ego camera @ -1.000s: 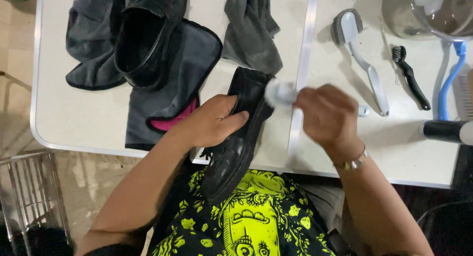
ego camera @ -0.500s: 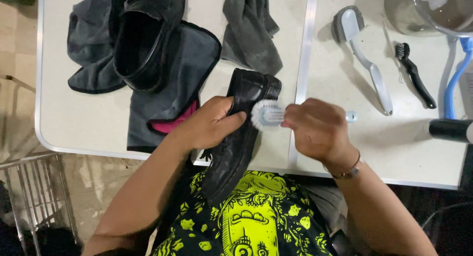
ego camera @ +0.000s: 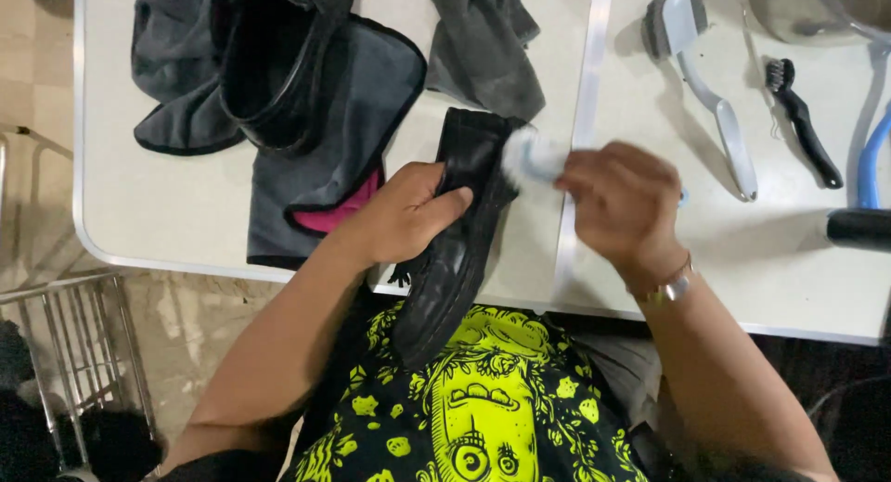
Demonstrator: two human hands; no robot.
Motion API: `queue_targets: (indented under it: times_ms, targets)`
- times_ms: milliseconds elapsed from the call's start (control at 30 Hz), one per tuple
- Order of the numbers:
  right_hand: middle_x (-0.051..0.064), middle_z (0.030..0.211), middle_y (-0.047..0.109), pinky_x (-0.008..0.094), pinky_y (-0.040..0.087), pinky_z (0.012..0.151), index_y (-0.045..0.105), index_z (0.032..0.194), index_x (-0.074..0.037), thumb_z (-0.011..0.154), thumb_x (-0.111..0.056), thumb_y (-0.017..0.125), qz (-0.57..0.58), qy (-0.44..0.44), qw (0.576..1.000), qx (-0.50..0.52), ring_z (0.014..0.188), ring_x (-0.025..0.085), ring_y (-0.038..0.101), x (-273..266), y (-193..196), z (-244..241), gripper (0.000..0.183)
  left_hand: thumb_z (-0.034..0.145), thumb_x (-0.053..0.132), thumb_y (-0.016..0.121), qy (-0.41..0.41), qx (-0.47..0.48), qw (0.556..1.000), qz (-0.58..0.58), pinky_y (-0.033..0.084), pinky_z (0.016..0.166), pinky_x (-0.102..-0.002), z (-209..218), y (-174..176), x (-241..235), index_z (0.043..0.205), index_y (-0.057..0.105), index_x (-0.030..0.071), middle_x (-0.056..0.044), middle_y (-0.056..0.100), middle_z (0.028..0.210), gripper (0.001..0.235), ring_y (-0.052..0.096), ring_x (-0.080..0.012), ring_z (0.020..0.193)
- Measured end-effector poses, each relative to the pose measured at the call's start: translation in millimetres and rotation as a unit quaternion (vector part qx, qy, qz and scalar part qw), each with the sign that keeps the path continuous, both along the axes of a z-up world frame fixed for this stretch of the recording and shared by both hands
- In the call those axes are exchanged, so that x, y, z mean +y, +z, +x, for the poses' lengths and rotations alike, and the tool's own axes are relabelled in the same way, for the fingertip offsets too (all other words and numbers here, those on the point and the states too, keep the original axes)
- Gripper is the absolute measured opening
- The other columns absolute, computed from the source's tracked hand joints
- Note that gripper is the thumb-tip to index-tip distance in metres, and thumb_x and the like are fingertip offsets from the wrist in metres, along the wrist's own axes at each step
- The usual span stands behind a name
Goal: The person cleans a black shoe using a brush and a cloth. They scrub the shoe with the brush, dip it in water, and then wipe the shoe with a cloth. The person handles the shoe, brush, and cloth on a white table.
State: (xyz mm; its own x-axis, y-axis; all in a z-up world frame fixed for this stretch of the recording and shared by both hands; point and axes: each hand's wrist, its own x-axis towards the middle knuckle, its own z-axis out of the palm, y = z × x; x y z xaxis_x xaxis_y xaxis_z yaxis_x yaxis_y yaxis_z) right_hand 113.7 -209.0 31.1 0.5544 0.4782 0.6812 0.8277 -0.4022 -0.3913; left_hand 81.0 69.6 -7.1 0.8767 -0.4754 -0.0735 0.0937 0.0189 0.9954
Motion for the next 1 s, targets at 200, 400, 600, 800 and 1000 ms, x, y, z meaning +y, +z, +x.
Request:
queue_targets:
  times_ms: [200,400,600,800,1000]
  targets:
    - [0.012,0.068,0.062,0.045,0.047,0.047,0.071,0.081,-0.005,0.095,0.008,0.066,0.020,0.040,0.998,0.043,0.049,0.034,0.055,5,-2,-24,0.019,0.103,0.014,0.053,-0.011,-0.024,0.999,0.025,0.054,0.063,-0.035,0,15,0,0.081,0.066,0.004,-0.005,0.061,0.067,0.028,0.058,-0.0158,0.068]
    - [0.008,0.070,0.069,0.039,0.050,0.043,0.077,0.084,-0.007,0.094,0.000,0.058,0.042,0.102,0.985,0.132,0.048,0.028,0.059,26,6,-80,0.022,0.102,0.019,0.056,-0.002,-0.064,0.997,0.047,0.052,0.060,-0.036,-1,22,-9,0.077,0.062,0.007,-0.007,0.061,0.063,0.028,0.060,-0.0170,0.067]
    - [0.012,0.073,0.063,0.045,0.047,0.043,0.070,0.092,-0.008,0.095,-0.005,0.046,-0.050,0.104,0.992,0.056,0.050,0.032,0.055,21,6,-87,0.024,0.102,0.020,0.055,0.035,-0.052,0.997,0.046,0.052,0.061,-0.033,-8,16,-9,0.076,0.064,0.009,-0.001,0.061,0.065,0.030,0.058,-0.0117,0.070]
    - [0.005,0.072,0.058,0.046,0.048,0.052,0.069,0.092,-0.018,0.100,-0.021,0.048,-0.208,-0.001,0.978,0.019,0.060,0.031,0.060,-9,-12,-68,0.023,0.103,0.022,0.052,0.019,-0.062,0.995,0.070,0.053,0.065,-0.038,-6,26,-7,0.081,0.063,0.005,-0.010,0.063,0.067,0.030,0.060,-0.0171,0.073]
    - [0.001,0.077,0.058,0.040,0.044,0.051,0.050,0.065,-0.020,0.086,-0.017,0.047,-0.136,0.165,0.974,0.072,0.058,0.023,0.052,14,3,-124,0.021,0.100,0.024,0.054,0.026,-0.051,0.994,0.089,0.054,0.064,-0.040,-7,20,-6,0.081,0.064,0.008,-0.009,0.063,0.066,0.027,0.063,-0.0201,0.068]
